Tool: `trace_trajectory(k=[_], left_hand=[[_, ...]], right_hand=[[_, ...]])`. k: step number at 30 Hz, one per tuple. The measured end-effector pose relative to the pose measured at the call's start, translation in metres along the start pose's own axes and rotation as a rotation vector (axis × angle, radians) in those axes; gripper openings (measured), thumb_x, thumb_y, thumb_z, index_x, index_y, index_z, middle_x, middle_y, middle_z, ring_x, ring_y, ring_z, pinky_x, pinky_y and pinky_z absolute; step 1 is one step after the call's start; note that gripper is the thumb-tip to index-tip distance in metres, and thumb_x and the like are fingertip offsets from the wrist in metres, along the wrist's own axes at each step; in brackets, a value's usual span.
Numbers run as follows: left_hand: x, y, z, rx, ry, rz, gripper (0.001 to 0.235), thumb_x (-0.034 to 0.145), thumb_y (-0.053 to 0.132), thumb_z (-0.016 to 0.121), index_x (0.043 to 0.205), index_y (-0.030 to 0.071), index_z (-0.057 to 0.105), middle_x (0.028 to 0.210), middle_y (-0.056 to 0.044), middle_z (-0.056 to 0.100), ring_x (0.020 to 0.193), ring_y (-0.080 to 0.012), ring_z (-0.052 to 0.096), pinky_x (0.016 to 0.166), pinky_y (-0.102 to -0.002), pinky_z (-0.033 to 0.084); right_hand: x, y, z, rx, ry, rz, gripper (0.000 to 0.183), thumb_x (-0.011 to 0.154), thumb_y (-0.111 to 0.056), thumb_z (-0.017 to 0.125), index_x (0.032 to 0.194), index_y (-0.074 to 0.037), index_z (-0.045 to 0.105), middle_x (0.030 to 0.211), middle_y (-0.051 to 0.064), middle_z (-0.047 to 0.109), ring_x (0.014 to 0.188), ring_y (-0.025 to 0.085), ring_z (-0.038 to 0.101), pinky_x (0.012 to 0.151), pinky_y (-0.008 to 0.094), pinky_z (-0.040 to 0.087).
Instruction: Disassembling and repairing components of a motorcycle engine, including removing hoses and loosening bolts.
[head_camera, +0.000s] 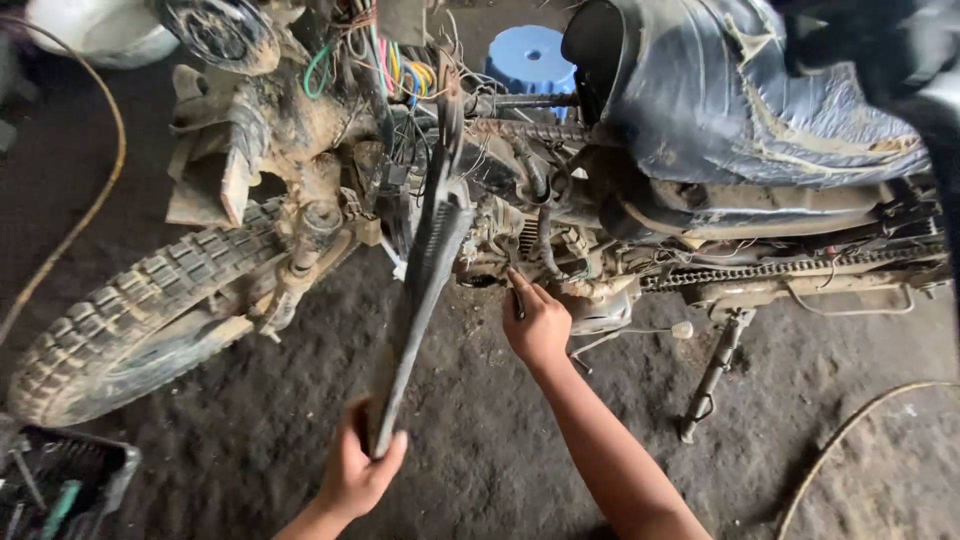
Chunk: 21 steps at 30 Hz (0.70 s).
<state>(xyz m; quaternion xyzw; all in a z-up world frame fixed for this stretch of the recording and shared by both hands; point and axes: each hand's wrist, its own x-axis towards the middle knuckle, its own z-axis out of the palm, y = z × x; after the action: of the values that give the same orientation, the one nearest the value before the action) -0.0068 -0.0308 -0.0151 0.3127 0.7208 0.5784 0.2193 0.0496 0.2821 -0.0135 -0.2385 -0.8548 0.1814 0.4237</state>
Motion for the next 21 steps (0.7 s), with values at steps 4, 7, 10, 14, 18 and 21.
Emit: trace_trajectory(k=[4, 7, 10, 14, 18, 21], left_hand=[[-0.006, 0.004, 0.014, 0.620, 0.290, -0.148, 0.081, 0.075, 0.055, 0.074, 0.135, 0.011, 0.040, 0.094, -0.015, 0.075, 0.077, -0.0428, 0.073, 0.053, -0.055, 0.052], [-0.014, 0.064, 0.035, 0.089, -0.069, -0.481, 0.066, 0.081, 0.038, 0.072, 0.129, 0.017, 0.032, 0.093, -0.004, 0.070, 0.072, -0.0195, 0.067, 0.065, -0.037, 0.053], [-0.010, 0.083, 0.077, -0.230, -0.228, -0.690, 0.069, 0.067, 0.022, 0.089, 0.125, 0.007, 0.055, 0.101, -0.010, 0.077, 0.090, -0.0168, 0.073, 0.079, -0.031, 0.061], [0.007, 0.205, 0.125, -0.580, -0.676, -0.326, 0.034, 0.086, 0.023, 0.078, 0.112, 0.009, 0.062, 0.102, -0.001, 0.068, 0.097, -0.0114, 0.064, 0.087, -0.030, 0.055], [0.033, 0.317, 0.211, -0.543, -0.750, -0.184, 0.043, 0.101, 0.038, 0.056, 0.063, 0.019, 0.046, 0.059, 0.005, 0.045, 0.073, -0.0140, 0.061, 0.070, -0.025, 0.048], [0.053, 0.385, 0.266, -0.770, -0.631, -0.039, 0.046, 0.105, 0.055, 0.050, 0.071, 0.024, 0.050, 0.065, 0.009, 0.047, 0.072, -0.0097, 0.062, 0.057, -0.017, 0.049]], right_hand=[[0.000, -0.004, 0.007, -0.037, -0.015, 0.005, 0.038, 0.091, -0.013, 0.064, 0.127, -0.007, 0.073, 0.113, 0.015, 0.078, 0.069, 0.019, 0.075, 0.048, 0.034, 0.059], [-0.004, -0.002, 0.012, -0.049, -0.057, 0.071, 0.040, 0.093, -0.017, 0.063, 0.131, -0.011, 0.071, 0.095, 0.008, 0.077, 0.059, 0.019, 0.067, 0.041, 0.036, 0.052], [-0.012, 0.009, 0.020, -0.030, -0.098, 0.108, 0.045, 0.094, -0.023, 0.062, 0.139, -0.015, 0.065, 0.098, 0.008, 0.076, 0.068, 0.027, 0.071, 0.048, 0.043, 0.055], [-0.017, 0.007, 0.031, 1.543, 0.140, 1.261, 0.012, 0.092, -0.010, 0.067, 0.094, 0.002, 0.071, 0.070, 0.013, 0.066, 0.048, 0.023, 0.058, 0.044, 0.034, 0.051], [-0.018, 0.012, 0.026, 0.052, -0.139, 0.205, 0.047, 0.096, -0.026, 0.059, 0.142, -0.019, 0.060, 0.117, 0.014, 0.071, 0.094, 0.034, 0.071, 0.074, 0.045, 0.055], [-0.018, 0.013, 0.031, 0.041, -0.118, 0.194, 0.046, 0.096, -0.027, 0.060, 0.142, -0.021, 0.061, 0.099, 0.012, 0.076, 0.081, 0.033, 0.073, 0.065, 0.046, 0.055]])
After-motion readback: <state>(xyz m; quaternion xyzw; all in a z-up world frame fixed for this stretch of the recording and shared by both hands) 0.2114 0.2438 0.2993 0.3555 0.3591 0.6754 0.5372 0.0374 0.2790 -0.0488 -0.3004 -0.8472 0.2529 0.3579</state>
